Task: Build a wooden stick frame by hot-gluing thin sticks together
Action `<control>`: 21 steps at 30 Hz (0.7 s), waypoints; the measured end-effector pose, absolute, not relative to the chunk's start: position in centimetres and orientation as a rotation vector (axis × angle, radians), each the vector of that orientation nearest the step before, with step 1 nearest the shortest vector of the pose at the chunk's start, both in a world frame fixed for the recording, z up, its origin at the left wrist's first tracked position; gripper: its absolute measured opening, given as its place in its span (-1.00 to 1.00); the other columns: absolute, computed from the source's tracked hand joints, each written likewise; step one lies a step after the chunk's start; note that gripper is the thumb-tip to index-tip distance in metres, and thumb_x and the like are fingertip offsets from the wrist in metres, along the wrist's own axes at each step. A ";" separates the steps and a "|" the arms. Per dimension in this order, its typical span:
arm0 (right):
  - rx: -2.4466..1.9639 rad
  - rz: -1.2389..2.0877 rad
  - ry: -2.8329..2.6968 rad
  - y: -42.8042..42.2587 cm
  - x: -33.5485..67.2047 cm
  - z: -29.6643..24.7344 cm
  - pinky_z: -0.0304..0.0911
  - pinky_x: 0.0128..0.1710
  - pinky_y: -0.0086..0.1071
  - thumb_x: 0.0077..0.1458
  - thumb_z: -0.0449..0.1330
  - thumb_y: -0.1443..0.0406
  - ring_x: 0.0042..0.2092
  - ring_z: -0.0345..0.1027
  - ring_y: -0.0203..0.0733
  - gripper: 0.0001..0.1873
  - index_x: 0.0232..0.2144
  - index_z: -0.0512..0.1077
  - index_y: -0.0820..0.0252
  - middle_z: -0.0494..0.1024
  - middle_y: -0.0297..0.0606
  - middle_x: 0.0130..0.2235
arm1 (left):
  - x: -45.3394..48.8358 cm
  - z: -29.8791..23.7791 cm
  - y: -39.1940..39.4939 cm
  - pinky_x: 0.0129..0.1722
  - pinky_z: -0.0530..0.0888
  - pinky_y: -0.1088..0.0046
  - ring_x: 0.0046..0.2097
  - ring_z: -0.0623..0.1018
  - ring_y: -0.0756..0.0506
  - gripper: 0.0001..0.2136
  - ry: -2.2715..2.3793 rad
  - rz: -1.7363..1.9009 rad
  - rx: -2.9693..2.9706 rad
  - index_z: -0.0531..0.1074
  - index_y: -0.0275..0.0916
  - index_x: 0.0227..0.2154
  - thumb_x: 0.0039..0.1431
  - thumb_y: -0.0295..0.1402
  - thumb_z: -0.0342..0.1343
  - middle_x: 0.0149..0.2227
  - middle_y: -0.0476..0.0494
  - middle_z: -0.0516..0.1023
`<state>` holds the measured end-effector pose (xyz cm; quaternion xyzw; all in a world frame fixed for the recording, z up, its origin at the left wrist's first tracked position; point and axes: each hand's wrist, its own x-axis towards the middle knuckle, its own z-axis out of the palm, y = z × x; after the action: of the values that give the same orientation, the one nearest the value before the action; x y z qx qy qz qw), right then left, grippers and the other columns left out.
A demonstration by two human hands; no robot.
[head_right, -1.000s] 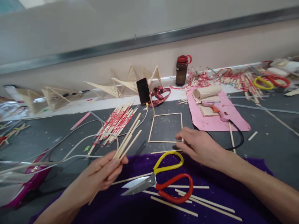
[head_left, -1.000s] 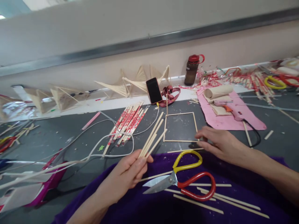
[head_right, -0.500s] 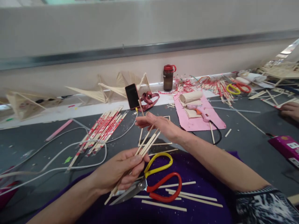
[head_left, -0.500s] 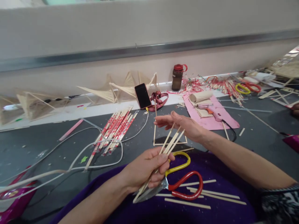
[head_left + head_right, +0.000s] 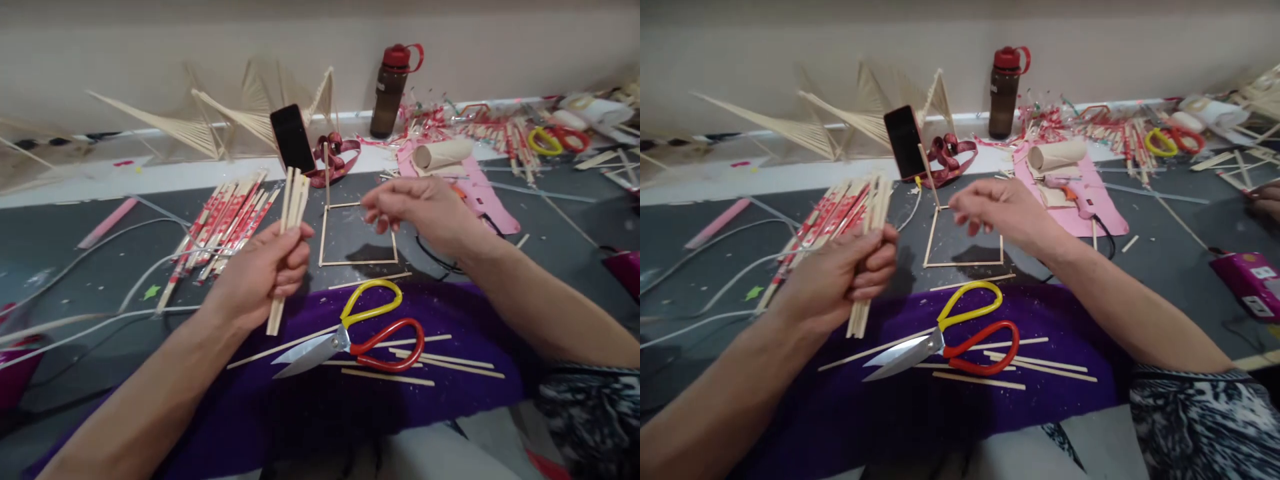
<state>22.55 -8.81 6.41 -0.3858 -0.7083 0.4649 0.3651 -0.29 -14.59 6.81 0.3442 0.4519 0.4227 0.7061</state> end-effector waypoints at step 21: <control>-1.218 -0.195 -2.933 -14.1 26.6 1.8 -0.16 -0.55 -0.36 0.09 0.00 0.38 -0.50 0.22 -0.28 -0.84 -0.42 0.37 0.23 0.42 -0.23 -0.42 | -1.3 4.2 -11.9 -0.64 0.25 0.65 -0.59 0.28 0.11 -0.88 0.902 1.366 0.737 0.31 -0.20 -0.31 0.25 -0.29 -0.06 -0.56 0.09 0.28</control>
<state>26.57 -14.12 1.81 -0.3827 -0.9216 -0.0612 -0.0200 -1.30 -11.95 4.23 0.3210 0.3928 0.5950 0.6234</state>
